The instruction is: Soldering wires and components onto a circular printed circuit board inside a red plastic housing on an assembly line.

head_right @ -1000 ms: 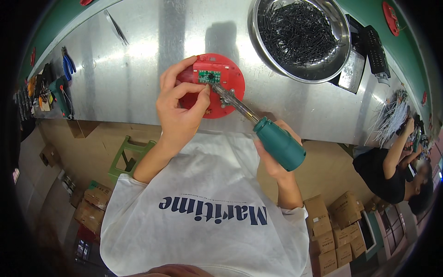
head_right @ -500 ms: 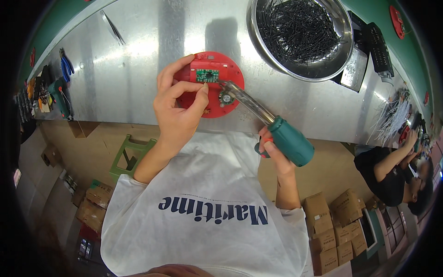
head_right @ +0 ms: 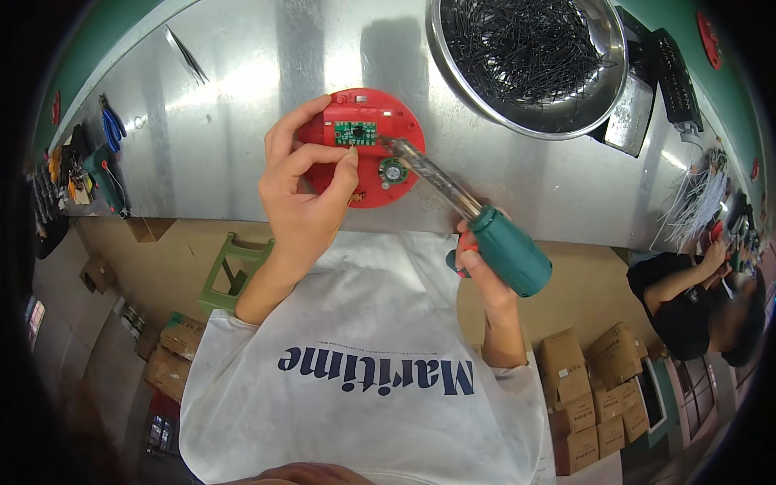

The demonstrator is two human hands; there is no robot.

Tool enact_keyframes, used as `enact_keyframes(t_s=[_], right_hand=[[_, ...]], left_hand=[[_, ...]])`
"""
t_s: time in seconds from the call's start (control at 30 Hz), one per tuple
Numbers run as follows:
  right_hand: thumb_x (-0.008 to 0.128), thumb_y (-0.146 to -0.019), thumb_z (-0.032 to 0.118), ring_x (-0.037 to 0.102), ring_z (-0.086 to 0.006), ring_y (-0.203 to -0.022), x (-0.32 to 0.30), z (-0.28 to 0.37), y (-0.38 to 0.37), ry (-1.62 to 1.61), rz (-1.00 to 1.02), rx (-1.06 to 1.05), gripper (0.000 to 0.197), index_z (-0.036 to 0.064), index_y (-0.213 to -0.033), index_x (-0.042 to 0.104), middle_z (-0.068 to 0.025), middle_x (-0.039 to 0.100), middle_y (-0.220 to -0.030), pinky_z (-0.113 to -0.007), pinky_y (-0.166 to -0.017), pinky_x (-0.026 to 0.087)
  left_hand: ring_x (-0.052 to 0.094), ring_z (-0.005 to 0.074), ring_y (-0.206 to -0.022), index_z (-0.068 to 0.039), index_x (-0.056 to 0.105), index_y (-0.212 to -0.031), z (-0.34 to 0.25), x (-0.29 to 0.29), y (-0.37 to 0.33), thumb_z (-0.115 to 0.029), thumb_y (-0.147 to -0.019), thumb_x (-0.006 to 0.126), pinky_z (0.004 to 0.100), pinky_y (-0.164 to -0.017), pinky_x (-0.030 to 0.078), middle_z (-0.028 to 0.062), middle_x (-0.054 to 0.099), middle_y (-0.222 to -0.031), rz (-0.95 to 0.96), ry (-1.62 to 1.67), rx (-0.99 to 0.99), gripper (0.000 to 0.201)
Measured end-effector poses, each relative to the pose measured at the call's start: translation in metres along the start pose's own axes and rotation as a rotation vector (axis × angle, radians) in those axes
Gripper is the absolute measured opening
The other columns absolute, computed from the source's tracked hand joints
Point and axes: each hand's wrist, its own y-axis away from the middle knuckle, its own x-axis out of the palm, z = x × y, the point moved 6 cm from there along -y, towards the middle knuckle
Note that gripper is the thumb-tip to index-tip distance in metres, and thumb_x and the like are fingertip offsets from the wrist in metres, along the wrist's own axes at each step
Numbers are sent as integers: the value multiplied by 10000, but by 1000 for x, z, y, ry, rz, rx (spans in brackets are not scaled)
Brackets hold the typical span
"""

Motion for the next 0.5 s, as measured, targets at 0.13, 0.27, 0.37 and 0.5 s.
enact_keyframes(t_s=[0.13,0.27,0.37,0.5], right_hand=[[591,-775,129,531,-167,-574,8,-1,1,-1,-33,32,238,-47,-930,548,-155,549,-862,-280,-529,432],[586,-787,111,528,-160,-553,13,1,0,17,-34,52,162,-22,-869,543,-125,564,-786,-270,-501,416],[586,-794,110,526,-159,-546,13,1,-1,-16,-61,35,149,-18,-856,541,-116,561,-747,-266,-490,410],[588,-800,113,526,-159,-544,13,1,-1,-5,-53,27,153,-19,-863,543,-115,563,-754,-267,-490,409]], left_hand=[[506,269,-1132,-23,671,-781,0,-1,-1,9,-739,704,359,-935,429,144,569,-1259,-5,-15,-1,63],[511,269,-1118,-31,675,-784,-1,-1,0,-4,-740,701,363,-933,425,136,574,-1252,-5,-12,3,58],[511,269,-1118,-34,676,-783,-1,0,0,-11,-739,701,364,-932,423,132,576,-1251,-11,-13,7,55],[507,269,-1122,-34,677,-776,-1,-1,0,-14,-737,700,363,-930,424,130,576,-1250,-12,-3,-6,50]])
